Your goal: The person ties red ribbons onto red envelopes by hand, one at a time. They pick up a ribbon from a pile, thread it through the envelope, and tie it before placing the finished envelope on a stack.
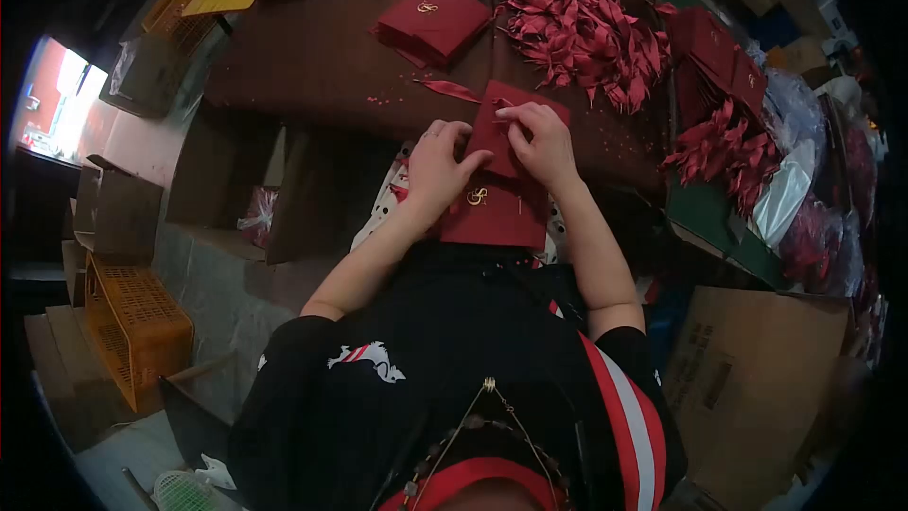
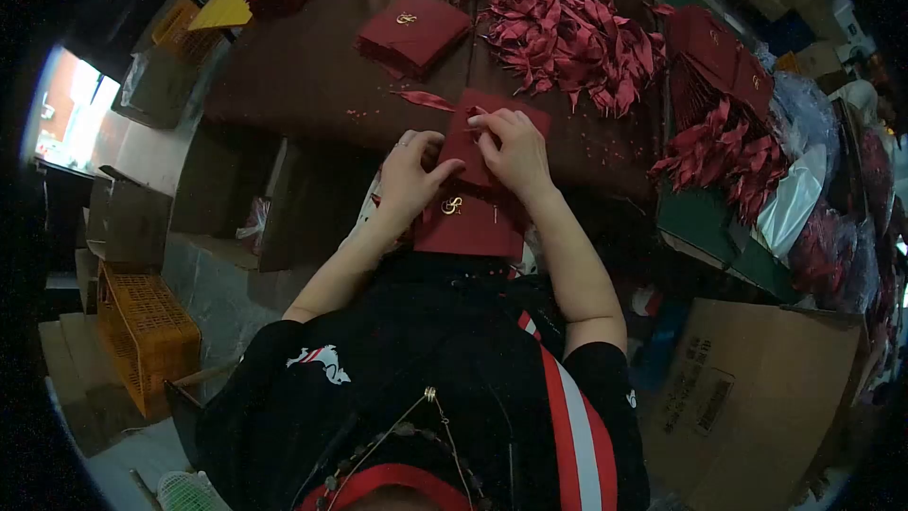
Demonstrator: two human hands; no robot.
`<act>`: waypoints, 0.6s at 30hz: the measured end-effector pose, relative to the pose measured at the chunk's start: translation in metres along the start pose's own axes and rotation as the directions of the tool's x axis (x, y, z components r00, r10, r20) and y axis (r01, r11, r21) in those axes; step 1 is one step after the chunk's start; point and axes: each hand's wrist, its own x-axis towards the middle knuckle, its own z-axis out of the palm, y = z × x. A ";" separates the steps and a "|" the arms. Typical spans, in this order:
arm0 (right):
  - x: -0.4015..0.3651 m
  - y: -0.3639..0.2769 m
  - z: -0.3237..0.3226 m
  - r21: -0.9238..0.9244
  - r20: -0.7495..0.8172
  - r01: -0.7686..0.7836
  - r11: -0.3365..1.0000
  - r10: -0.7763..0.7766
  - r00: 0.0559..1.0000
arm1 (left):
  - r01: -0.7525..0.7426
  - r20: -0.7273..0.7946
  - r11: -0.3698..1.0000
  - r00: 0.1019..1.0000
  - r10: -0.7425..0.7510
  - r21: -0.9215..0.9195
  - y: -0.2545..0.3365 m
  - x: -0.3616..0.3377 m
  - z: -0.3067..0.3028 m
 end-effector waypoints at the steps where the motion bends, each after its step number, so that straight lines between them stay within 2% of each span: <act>1: -0.001 -0.002 -0.001 -0.022 0.029 -0.005 1.000 0.006 1.000 | 0.011 -0.014 0.999 1.000 -0.011 -0.033 0.000 -0.001 0.002; 5: -0.003 -0.008 -0.004 -0.053 0.070 -0.028 0.998 0.032 0.997 | 0.065 -0.010 0.998 0.998 -0.065 -0.007 0.001 -0.003 0.006; 8: -0.002 -0.002 0.000 -0.065 0.035 0.037 0.997 -0.035 0.999 | 0.080 -0.033 0.995 0.996 -0.082 -0.065 0.001 -0.004 0.008; 10: -0.003 -0.006 0.000 -0.063 -0.015 0.092 0.994 -0.093 0.996 | 0.172 -0.011 0.975 0.985 -0.175 -0.144 0.005 -0.003 0.006; 14: -0.002 -0.013 -0.003 -0.076 0.001 0.128 0.989 -0.129 0.992 | 0.191 -0.001 0.956 0.981 -0.196 -0.224 -0.004 -0.002 0.010; 18: -0.003 -0.017 -0.001 -0.142 0.048 0.194 0.971 -0.189 0.981 | 0.123 -0.016 0.967 0.991 -0.129 -0.222 -0.010 -0.003 0.014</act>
